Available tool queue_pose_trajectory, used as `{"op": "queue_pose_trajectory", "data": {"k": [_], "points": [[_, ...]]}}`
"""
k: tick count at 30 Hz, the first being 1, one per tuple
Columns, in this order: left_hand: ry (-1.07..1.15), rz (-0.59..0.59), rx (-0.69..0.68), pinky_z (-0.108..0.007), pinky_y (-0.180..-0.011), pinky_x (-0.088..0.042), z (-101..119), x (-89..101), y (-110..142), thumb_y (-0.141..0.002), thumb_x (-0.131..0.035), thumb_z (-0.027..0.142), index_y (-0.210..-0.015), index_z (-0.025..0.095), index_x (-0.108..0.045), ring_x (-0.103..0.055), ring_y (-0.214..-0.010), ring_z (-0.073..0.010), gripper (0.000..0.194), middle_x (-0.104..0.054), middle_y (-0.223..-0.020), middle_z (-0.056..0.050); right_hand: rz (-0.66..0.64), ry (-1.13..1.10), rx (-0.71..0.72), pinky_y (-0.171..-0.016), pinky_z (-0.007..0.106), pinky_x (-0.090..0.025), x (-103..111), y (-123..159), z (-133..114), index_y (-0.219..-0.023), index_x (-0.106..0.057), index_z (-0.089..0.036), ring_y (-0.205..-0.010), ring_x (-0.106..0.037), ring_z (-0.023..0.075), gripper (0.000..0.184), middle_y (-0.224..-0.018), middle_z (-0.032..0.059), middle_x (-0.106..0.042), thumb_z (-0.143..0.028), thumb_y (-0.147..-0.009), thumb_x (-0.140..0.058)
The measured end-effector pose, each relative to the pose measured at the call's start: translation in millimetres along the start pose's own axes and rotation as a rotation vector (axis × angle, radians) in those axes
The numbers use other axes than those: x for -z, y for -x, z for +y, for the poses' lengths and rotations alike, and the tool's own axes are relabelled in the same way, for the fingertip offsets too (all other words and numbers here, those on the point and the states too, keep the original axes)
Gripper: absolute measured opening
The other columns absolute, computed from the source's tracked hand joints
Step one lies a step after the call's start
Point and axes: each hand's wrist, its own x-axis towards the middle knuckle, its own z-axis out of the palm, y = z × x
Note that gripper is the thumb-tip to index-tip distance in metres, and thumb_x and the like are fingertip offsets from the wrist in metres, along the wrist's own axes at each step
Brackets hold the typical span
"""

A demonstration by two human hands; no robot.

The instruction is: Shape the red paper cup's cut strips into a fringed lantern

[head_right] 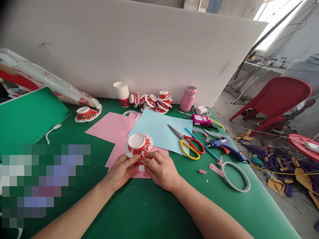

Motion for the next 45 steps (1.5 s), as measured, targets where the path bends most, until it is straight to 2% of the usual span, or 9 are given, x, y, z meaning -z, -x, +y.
{"op": "queue_pose_trajectory", "data": {"k": [3, 6, 10, 13, 17, 23, 31, 41, 45], "points": [[-0.032, 0.018, -0.011, -0.029, -0.081, -0.046, -0.3, 0.2, 0.2, -0.072, -0.071, 0.028, -0.081, 0.019, -0.074, -0.062, -0.087, -0.0176, 0.014, -0.073, -0.086, -0.005, 0.013, -0.089, -0.035, -0.066, 0.029, -0.051, 0.2, 0.4, -2.6, -0.103, -0.06, -0.02, -0.077, -0.06, 0.0157, 0.03, -0.093, 0.0083, -0.066, -0.005, -0.082, -0.044], [-0.064, 0.027, -0.031, -0.028, -0.08, -0.046, -0.7, 0.2, 0.6, -0.072, -0.071, 0.029, -0.082, 0.02, -0.074, -0.062, -0.087, -0.0173, 0.013, -0.073, -0.086, -0.004, 0.061, -0.283, -0.173, -0.067, 0.027, -0.051, 1.5, 2.0, -5.0, -0.103, -0.06, -0.018, -0.081, -0.061, 0.0153, 0.03, -0.091, 0.0086, -0.065, -0.005, -0.084, -0.04], [-0.089, -0.001, -0.051, -0.032, -0.086, -0.045, -1.7, -1.5, 1.8, -0.072, -0.071, 0.028, -0.084, 0.019, -0.074, -0.062, -0.089, -0.0192, 0.015, -0.073, -0.087, -0.005, 0.126, -0.457, -0.547, -0.059, 0.024, -0.047, 0.0, 3.7, -6.8, -0.084, -0.061, -0.016, -0.065, -0.057, 0.0131, 0.017, -0.074, 0.0051, -0.063, -0.022, -0.089, -0.046], [-0.125, -0.042, -0.047, -0.034, -0.089, -0.045, -4.1, -1.9, 2.9, -0.075, -0.068, 0.028, -0.093, 0.02, -0.073, -0.061, -0.095, -0.0214, 0.021, -0.072, -0.093, -0.006, 0.061, -0.634, -0.777, -0.052, 0.023, -0.04, -4.7, 2.3, -7.7, -0.075, -0.059, -0.015, -0.056, -0.048, 0.0112, 0.029, -0.064, 0.0026, -0.058, -0.04, -0.086, -0.05], [-0.198, -0.017, -0.059, -0.035, -0.091, -0.044, -8.9, -0.7, 3.6, -0.075, -0.069, 0.029, -0.097, 0.02, -0.073, -0.06, -0.097, -0.0217, 0.024, -0.072, -0.094, -0.006, 0.011, -0.916, -0.924, -0.05, 0.023, -0.035, -10.0, -1.6, -10.1, -0.072, -0.057, -0.014, -0.053, -0.043, 0.0095, 0.045, -0.06, -0.0001, -0.053, -0.059, -0.078, -0.054], [-0.255, 0.032, -0.06, -0.035, -0.088, -0.046, -13.3, -3.2, 5.3, -0.071, -0.071, 0.034, -0.092, 0.019, -0.074, -0.061, -0.091, -0.0225, 0.026, -0.073, -0.087, -0.006, 0.09, -1.084, -1.009, -0.052, 0.022, -0.034, -13.7, -1.8, -13.1, -0.067, -0.052, -0.016, -0.053, -0.041, 0.008, 0.049, -0.058, -0.0028, -0.049, -0.063, -0.067, -0.065], [-0.248, 0.01, -0.039, -0.037, -0.094, -0.044, -9.4, -9.8, 9.4, -0.071, -0.071, 0.034, -0.095, 0.019, -0.073, -0.062, -0.098, -0.0241, 0.029, -0.073, -0.097, -0.007, 0.104, -1.077, -1.008, -0.052, 0.023, -0.035, -14.8, 0.3, -13.3, -0.067, -0.052, -0.016, -0.052, -0.042, 0.0082, 0.049, -0.058, -0.0022, -0.051, -0.063, -0.066, -0.065], [-0.168, 0.078, -0.031, -0.037, -0.088, -0.047, -8.9, -12.2, 6.9, -0.064, -0.077, 0.03, -0.088, 0.017, -0.074, -0.064, -0.089, -0.0225, 0.028, -0.074, -0.087, -0.006, 0.067, -1.046, -1.01, -0.052, 0.023, -0.034, -16.0, 1.3, -13.8, -0.066, -0.053, -0.015, -0.054, -0.041, 0.0083, 0.049, -0.059, -0.0017, -0.05, -0.063, -0.066, -0.064], [-0.121, 0.093, -0.022, -0.036, -0.089, -0.047, -6.4, -13.6, 6.2, -0.061, -0.078, 0.029, -0.086, 0.016, -0.074, -0.064, -0.091, -0.0225, 0.028, -0.073, -0.087, -0.007, 0.058, -1.057, -1.005, -0.052, 0.023, -0.035, -17.2, 3.2, -13.2, -0.067, -0.053, -0.016, -0.053, -0.041, 0.0085, 0.046, -0.06, -0.0018, -0.051, -0.06, -0.067, -0.065]]}}
